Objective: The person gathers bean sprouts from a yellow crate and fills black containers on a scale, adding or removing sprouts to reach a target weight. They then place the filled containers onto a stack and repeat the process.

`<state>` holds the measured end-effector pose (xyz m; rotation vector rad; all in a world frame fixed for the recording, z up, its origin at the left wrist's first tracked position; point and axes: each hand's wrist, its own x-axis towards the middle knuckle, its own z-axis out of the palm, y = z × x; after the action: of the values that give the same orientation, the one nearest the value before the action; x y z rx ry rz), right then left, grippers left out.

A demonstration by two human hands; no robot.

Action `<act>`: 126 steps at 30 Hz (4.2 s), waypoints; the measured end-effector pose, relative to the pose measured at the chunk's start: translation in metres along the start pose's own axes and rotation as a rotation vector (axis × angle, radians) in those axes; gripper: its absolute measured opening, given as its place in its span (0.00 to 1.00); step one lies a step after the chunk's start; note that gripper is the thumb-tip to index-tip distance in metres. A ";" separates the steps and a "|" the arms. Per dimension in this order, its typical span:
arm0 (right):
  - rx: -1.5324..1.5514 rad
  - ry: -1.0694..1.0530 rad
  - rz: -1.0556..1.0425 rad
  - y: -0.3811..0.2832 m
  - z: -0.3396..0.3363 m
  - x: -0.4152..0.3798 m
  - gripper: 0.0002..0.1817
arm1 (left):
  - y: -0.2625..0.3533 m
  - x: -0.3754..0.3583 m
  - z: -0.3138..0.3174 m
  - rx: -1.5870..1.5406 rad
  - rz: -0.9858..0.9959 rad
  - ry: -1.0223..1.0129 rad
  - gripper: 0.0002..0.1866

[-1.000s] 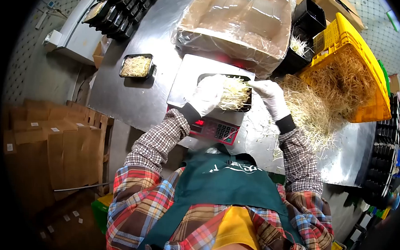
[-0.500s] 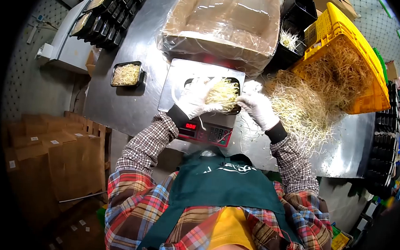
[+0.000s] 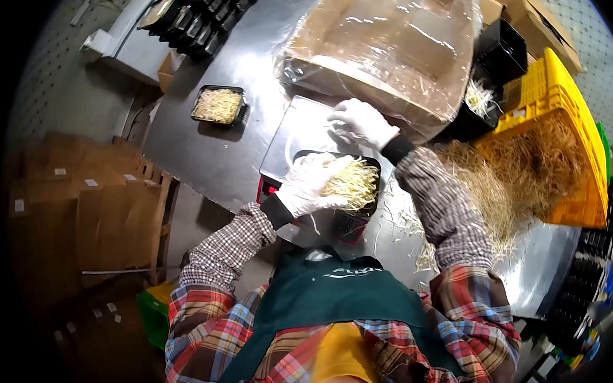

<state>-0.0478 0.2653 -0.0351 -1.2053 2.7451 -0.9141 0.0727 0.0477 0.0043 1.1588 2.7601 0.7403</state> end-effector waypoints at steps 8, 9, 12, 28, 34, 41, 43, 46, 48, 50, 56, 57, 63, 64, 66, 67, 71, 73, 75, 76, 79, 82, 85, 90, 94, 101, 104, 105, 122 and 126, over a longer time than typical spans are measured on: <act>-0.037 -0.238 0.195 0.028 -0.039 -0.112 0.10 | -0.006 0.009 -0.001 -0.045 -0.091 -0.001 0.42; -0.334 -0.478 0.407 0.026 -0.057 -0.140 0.10 | -0.006 0.014 -0.001 -0.038 -0.100 0.001 0.41; -0.111 -0.143 0.572 -0.065 -0.090 -0.163 0.12 | -0.007 0.030 0.004 -0.019 -0.074 0.030 0.41; 0.473 0.373 0.806 -0.131 -0.069 -0.228 0.12 | -0.027 0.016 -0.071 -0.515 -0.112 -0.024 0.20; -0.460 0.352 0.715 -0.077 -0.067 -0.257 0.26 | -0.056 -0.021 -0.068 -0.209 -0.317 0.200 0.18; -0.226 0.614 0.209 -0.109 0.006 -0.078 0.20 | -0.017 0.030 0.073 -0.020 -0.276 0.512 0.27; -0.278 0.575 0.253 -0.096 0.027 -0.068 0.16 | -0.008 0.036 0.076 0.210 -0.161 0.398 0.27; -0.346 0.573 0.362 -0.112 0.037 -0.068 0.14 | 0.014 0.034 0.061 0.143 -0.210 0.501 0.21; -0.233 0.563 0.415 -0.111 0.044 -0.072 0.14 | 0.017 0.036 0.066 0.095 -0.231 0.570 0.15; -0.171 0.568 0.438 -0.105 0.047 -0.071 0.12 | 0.013 0.041 0.063 0.007 -0.268 0.514 0.14; -0.289 0.549 0.413 -0.090 0.048 -0.070 0.12 | -0.005 0.049 0.062 -0.170 -0.273 0.348 0.18; -0.282 0.585 0.378 -0.106 0.035 -0.073 0.13 | 0.000 0.045 0.054 -0.106 -0.249 0.306 0.20; -0.255 0.686 0.356 -0.063 -0.063 -0.081 0.13 | 0.003 0.010 -0.009 -0.034 -0.020 0.392 0.26; -0.309 0.681 0.408 -0.038 -0.076 -0.082 0.14 | -0.008 0.002 -0.016 -0.172 -0.074 0.317 0.29; -0.393 0.647 0.462 0.020 -0.095 -0.081 0.14 | -0.023 -0.007 -0.015 -0.379 -0.160 0.318 0.30; -0.427 0.620 0.463 0.051 -0.098 -0.078 0.13 | -0.032 -0.007 -0.007 -0.421 -0.142 0.351 0.30; -0.353 0.250 0.580 0.151 -0.099 -0.055 0.22 | -0.004 0.007 -0.003 -0.644 -0.150 0.378 0.24; -0.402 0.075 0.580 0.197 -0.086 -0.040 0.26 | 0.019 0.018 -0.014 -0.922 -0.156 0.405 0.22; -0.476 -0.113 0.557 0.231 -0.074 -0.019 0.42 | 0.003 0.012 -0.010 -0.793 -0.128 0.452 0.25; -0.492 -0.166 0.595 0.241 -0.066 -0.016 0.48 | -0.007 -0.001 -0.004 -0.788 -0.246 0.508 0.27; -0.351 -0.207 0.613 0.207 -0.078 0.019 0.57 | -0.024 -0.027 -0.018 -0.674 -0.505 0.601 0.29; 0.260 0.154 0.597 0.261 -0.038 0.042 0.48 | -0.036 -0.063 -0.001 -0.666 -0.708 0.658 0.26; 0.797 0.199 0.750 0.226 -0.027 0.060 0.37 | -0.018 -0.064 -0.005 -0.543 -0.694 0.572 0.24; 0.301 0.174 0.557 0.219 -0.042 0.056 0.19 | -0.010 -0.042 0.005 -0.383 -0.656 0.426 0.28; 0.280 0.461 0.498 0.144 -0.102 0.029 0.14 | -0.020 -0.023 0.006 -0.741 -0.860 0.178 0.32; 0.639 0.736 0.271 -0.009 -0.178 -0.041 0.15 | -0.041 -0.062 -0.051 -1.067 -0.791 0.303 0.44; 0.561 0.318 0.181 -0.079 -0.159 -0.063 0.14 | -0.008 -0.055 -0.098 -1.168 -0.514 0.477 0.46; 0.505 0.174 0.128 -0.100 -0.147 -0.063 0.15 | 0.007 -0.052 -0.103 -1.156 -0.472 0.342 0.43; 0.450 0.659 0.340 -0.067 -0.016 -0.095 0.12 | 0.010 0.021 0.023 0.372 -0.221 0.496 0.26; 0.445 0.682 0.384 -0.042 0.008 -0.084 0.12 | 0.011 0.041 0.038 0.281 -0.297 0.322 0.30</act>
<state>0.0415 0.2954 -0.0388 -0.3020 2.7765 -2.0070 0.0592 0.0977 -0.0192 0.6784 3.2896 0.5595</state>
